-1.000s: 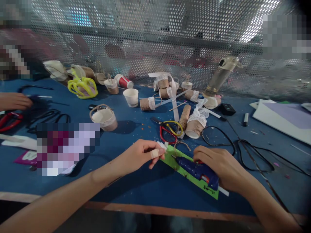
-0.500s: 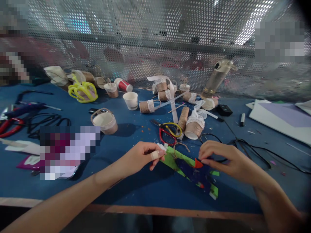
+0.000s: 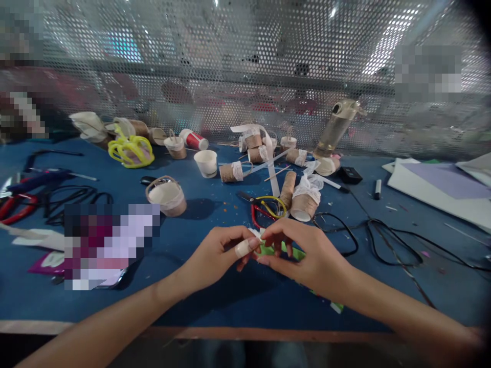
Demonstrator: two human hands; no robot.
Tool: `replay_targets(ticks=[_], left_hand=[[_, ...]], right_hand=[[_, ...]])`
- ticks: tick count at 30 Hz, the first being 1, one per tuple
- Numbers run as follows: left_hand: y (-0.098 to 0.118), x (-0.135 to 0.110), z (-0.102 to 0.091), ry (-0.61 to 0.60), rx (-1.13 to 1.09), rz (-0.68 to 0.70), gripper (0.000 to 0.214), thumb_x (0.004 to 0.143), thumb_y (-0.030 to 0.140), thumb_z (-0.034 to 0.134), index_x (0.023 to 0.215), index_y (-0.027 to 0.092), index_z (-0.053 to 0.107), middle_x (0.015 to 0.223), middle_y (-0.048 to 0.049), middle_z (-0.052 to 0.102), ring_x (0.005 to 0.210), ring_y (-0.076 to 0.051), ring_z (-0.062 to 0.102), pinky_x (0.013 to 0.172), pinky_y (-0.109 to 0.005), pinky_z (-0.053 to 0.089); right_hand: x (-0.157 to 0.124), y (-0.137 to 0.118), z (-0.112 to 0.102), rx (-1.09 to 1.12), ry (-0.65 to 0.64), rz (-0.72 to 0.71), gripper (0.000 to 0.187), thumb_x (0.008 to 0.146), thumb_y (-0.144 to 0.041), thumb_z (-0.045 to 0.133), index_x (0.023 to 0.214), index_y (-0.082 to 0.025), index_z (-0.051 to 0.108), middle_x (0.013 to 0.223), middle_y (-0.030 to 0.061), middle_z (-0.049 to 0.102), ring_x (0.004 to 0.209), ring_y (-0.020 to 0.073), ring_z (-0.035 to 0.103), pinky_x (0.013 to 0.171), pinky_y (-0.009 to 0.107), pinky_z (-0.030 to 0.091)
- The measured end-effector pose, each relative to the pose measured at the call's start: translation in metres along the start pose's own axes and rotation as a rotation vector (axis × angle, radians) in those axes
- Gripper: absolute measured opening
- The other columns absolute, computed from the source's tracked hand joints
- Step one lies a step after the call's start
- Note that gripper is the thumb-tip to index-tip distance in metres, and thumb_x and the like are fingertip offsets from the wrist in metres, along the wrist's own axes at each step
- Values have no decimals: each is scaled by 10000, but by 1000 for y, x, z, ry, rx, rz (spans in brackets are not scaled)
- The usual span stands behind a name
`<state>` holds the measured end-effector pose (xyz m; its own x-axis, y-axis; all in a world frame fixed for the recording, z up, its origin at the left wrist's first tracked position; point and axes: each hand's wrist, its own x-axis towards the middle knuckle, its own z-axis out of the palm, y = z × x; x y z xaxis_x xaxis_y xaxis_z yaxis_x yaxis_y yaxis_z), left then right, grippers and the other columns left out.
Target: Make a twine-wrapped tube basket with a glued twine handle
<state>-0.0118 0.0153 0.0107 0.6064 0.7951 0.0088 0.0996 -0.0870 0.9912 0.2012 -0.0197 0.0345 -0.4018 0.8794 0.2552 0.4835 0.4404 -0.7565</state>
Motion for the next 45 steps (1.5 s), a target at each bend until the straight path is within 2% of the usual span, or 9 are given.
replay_targets(ticks=[5,9,15,20,27,35,45], left_hand=[[2,-5,-1,68,155,169,287,968,327,582,745,149,614,602,35,556,509,-78,509,531,-177,414],[1,-6,-1,107,256,289,249,972,273,578,755,159,626,596,38,570,500,-79,504,548,-183,412],[0,-7,-2,144,383,381,195,963,225,575,782,178,633,614,34,610,499,-88,512,566,-200,421],[-1,-7,-3,156,431,462,134,954,191,591,828,181,636,714,10,679,579,-96,568,585,-187,429],[-1,-9,-3,155,469,487,152,969,226,567,843,181,640,747,-22,709,641,-126,641,617,-201,472],[-5,-9,-5,128,460,548,50,950,158,613,915,187,635,804,-14,707,706,-123,661,676,-196,497],[-3,-10,-5,114,456,578,54,944,140,633,930,192,628,818,-11,705,718,-117,659,686,-188,502]], right_hand=[[6,-4,6,110,14,-5,135,878,-282,724,944,-210,630,771,-27,649,622,102,601,578,210,499],[4,-5,8,183,45,-10,89,894,-245,690,944,-213,624,788,-24,647,626,98,607,605,212,527],[4,-7,8,167,62,-1,77,892,-241,683,943,-210,633,840,-7,671,619,93,598,598,212,520],[2,-9,9,153,67,-14,91,891,-234,677,963,-212,625,849,-4,678,613,96,607,593,220,526],[0,-9,12,117,83,-39,122,889,-243,675,991,-224,611,874,4,692,630,108,620,622,238,548],[-2,-8,14,147,79,-42,110,895,-209,663,986,-220,603,886,2,681,627,96,600,600,221,528],[-3,-7,14,173,79,-71,130,881,-149,652,980,-222,607,905,3,670,702,110,616,633,216,537]])
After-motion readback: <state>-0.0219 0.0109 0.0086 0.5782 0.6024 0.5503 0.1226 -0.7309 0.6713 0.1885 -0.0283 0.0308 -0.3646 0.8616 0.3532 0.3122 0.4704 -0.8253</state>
